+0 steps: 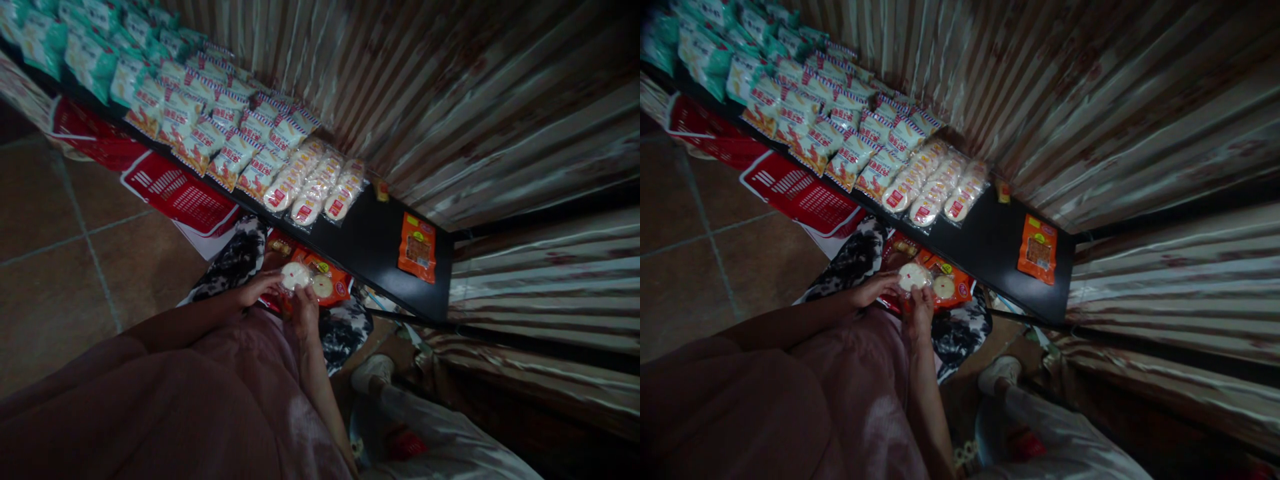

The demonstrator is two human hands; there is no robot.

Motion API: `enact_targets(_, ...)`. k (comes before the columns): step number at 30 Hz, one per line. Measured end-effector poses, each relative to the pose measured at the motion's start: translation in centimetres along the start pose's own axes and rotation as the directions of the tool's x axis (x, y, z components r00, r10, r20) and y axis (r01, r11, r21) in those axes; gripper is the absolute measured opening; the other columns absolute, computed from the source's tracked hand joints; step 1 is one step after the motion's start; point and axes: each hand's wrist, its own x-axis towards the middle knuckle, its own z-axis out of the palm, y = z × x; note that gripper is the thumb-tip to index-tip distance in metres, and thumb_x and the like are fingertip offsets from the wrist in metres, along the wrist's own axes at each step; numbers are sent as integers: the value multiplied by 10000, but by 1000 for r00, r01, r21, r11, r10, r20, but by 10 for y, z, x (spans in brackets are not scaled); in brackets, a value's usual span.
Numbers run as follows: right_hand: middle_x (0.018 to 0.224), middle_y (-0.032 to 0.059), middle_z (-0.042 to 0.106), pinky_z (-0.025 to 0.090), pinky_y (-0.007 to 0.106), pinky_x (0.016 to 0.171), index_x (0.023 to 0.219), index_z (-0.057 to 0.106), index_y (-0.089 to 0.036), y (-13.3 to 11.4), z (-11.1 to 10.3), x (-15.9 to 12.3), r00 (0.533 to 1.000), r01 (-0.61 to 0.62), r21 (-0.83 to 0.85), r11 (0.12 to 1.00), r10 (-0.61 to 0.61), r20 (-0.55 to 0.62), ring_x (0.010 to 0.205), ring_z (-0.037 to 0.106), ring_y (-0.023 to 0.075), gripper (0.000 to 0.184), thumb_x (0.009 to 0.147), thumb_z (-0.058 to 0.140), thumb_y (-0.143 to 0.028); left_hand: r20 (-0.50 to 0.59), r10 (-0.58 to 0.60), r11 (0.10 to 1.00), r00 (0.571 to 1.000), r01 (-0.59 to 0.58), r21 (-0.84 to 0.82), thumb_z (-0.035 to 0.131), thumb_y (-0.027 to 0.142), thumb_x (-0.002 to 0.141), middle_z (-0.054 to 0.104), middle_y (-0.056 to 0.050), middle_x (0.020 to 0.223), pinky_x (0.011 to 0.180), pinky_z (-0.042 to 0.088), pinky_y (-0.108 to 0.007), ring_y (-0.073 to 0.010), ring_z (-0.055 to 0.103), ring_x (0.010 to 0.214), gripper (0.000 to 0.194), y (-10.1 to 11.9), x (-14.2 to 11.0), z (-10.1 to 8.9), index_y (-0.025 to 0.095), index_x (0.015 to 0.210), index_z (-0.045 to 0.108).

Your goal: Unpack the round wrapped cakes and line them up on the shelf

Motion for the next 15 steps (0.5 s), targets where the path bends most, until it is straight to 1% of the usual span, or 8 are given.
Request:
enact_targets(4,821,-33,695,548,223,645,837,605,-234,-1,-1,-3,1000,-2,-19,1000,2,-18,691,640,103,213,670,727,-284,5,2,1000,1000,-2,6,756,483,619,680,-37,769,698,464,-269,-150,637,701,452,0,-1,0,146,904,653)
enact_targets(7,816,-28,692,550,230,639,817,593,-226,-2,3,-6,999,-2,-4,1000,2,-40,692,642,111,229,651,741,-275,-59,10,1000,998,-8,30,775,434,619,662,-19,786,692,461,-257,-131,628,691,396,0,-2,2,159,865,630)
enact_targets(10,828,-23,694,550,238,618,854,586,-230,-2,7,-6,997,-8,-4,1000,8,-72,680,644,119,294,624,757,-293,-120,27,998,992,-19,62,778,383,629,648,-21,852,686,459,-259,-132,623,715,404,1,-2,3,171,923,598)
enact_targets(13,829,-25,690,539,226,617,869,586,-225,2,9,-3,998,19,-48,999,-22,-66,672,640,110,316,620,759,-312,-167,80,994,983,-65,93,758,336,647,625,-20,926,680,460,-257,-136,611,766,424,1,-3,4,196,991,553)
enact_targets(15,828,-24,684,532,222,640,870,594,-217,7,8,0,997,61,-93,994,-65,-40,697,641,110,308,626,750,-320,-170,134,987,976,-115,117,742,311,649,608,-11,930,667,456,-242,-136,598,800,401,1,-2,4,208,977,535)
